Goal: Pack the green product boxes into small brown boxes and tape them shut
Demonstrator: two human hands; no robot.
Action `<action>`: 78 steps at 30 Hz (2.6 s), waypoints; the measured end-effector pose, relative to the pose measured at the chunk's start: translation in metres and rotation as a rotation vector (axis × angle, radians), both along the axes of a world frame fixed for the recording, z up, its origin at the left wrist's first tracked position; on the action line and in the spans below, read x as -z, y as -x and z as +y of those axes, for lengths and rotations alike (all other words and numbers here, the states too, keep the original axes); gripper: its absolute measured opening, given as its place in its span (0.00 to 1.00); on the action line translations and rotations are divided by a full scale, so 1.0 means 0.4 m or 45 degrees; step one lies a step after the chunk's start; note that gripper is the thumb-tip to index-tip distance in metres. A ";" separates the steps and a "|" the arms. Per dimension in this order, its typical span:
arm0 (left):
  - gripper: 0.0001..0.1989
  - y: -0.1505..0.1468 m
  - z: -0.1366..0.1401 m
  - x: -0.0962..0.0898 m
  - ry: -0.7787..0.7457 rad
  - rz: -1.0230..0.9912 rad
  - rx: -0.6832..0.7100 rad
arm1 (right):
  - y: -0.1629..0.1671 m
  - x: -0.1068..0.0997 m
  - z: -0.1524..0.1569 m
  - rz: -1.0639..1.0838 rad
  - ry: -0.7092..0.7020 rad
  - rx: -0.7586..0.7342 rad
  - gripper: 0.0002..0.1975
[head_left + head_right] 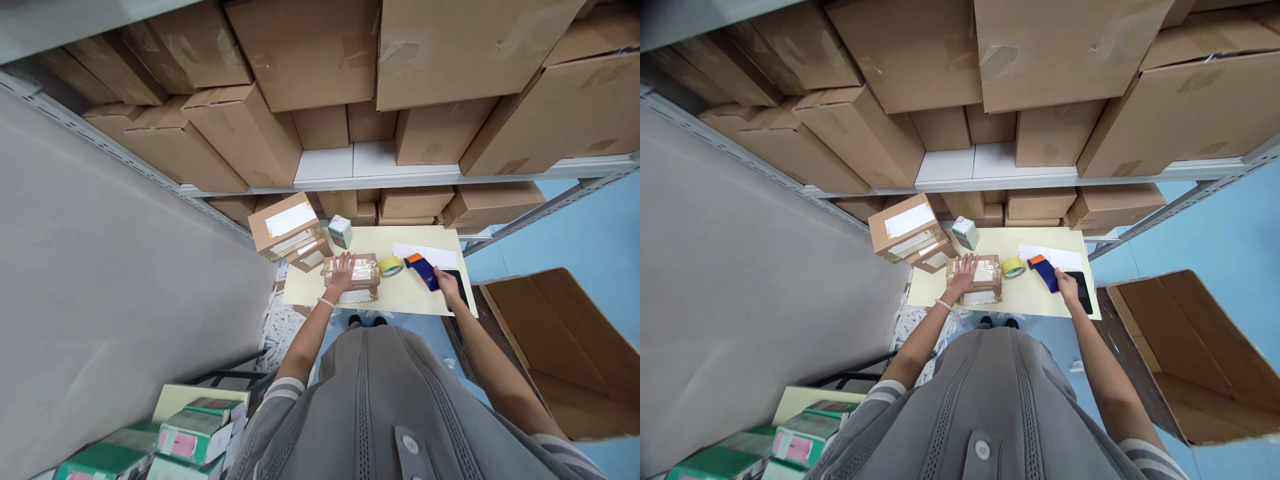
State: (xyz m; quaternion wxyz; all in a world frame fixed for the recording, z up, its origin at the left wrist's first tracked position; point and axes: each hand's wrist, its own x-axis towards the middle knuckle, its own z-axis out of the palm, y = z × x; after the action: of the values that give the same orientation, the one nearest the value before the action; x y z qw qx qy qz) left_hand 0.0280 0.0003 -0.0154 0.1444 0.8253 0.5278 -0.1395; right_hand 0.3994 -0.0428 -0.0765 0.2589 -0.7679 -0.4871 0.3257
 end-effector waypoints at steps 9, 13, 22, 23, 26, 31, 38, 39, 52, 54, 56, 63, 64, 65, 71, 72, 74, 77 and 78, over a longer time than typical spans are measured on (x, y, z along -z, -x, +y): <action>0.58 -0.001 -0.008 -0.005 -0.029 -0.054 -0.001 | 0.108 0.058 -0.044 -0.306 0.234 -0.143 0.21; 0.57 0.000 -0.009 -0.007 -0.023 -0.062 -0.010 | 0.113 0.030 -0.017 -0.470 0.260 -0.160 0.18; 0.55 0.004 -0.013 0.008 -0.050 -0.056 -0.007 | 0.220 -0.081 0.168 -0.301 -0.052 -0.860 0.38; 0.56 0.007 -0.013 0.010 -0.051 -0.052 -0.012 | 0.231 -0.086 0.181 -0.263 -0.029 -0.910 0.36; 0.57 0.020 -0.011 0.016 -0.035 -0.041 -0.035 | 0.237 -0.095 0.194 -0.201 0.023 -0.976 0.24; 0.57 0.041 -0.009 0.020 -0.013 -0.061 -0.026 | 0.182 -0.128 0.180 -0.112 0.049 -1.002 0.14; 0.57 0.042 -0.020 0.024 -0.020 -0.043 0.031 | 0.136 -0.175 0.154 0.297 0.176 -0.962 0.25; 0.58 0.041 -0.022 0.027 -0.029 -0.036 0.036 | 0.138 -0.175 0.150 0.381 0.206 -0.919 0.27; 0.57 0.046 -0.024 0.043 -0.068 -0.047 0.050 | 0.257 -0.121 0.171 0.071 0.285 -0.832 0.30; 0.57 0.045 -0.022 0.043 -0.061 -0.042 0.054 | 0.282 -0.113 0.175 0.040 0.311 -0.849 0.27; 0.56 0.044 -0.022 0.043 -0.056 -0.047 0.056 | 0.305 -0.103 0.184 0.025 0.327 -0.864 0.23; 0.56 0.050 -0.021 0.046 -0.055 -0.105 0.064 | 0.316 -0.091 0.183 0.002 0.269 -0.832 0.15; 0.55 0.051 -0.022 0.045 -0.058 -0.109 0.065 | 0.307 -0.093 0.171 -0.014 0.235 -0.804 0.16; 0.55 0.051 -0.023 0.045 -0.061 -0.113 0.064 | 0.295 -0.093 0.157 -0.039 0.196 -0.762 0.16; 0.54 0.048 -0.027 0.038 -0.077 -0.114 0.055 | 0.178 -0.060 0.057 -0.359 0.165 -0.211 0.33; 0.53 0.047 -0.027 0.037 -0.077 -0.108 0.058 | 0.162 -0.048 0.045 -0.377 0.227 -0.115 0.37; 0.52 0.045 -0.028 0.035 -0.079 -0.096 0.059 | 0.138 -0.025 0.028 -0.338 0.346 0.003 0.42; 0.52 0.041 -0.028 0.030 -0.081 -0.068 0.048 | 0.119 -0.004 0.013 -0.221 0.407 0.056 0.37; 0.54 0.039 -0.028 0.026 -0.075 -0.057 0.044 | 0.114 -0.001 0.009 -0.195 0.403 0.074 0.34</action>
State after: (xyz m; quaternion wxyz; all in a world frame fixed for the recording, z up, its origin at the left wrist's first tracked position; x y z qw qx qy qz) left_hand 0.0122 -0.0107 -0.0258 0.1291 0.8411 0.5141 -0.1078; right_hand 0.3540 -0.0391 -0.0759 0.1063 -0.8355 -0.4255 0.3311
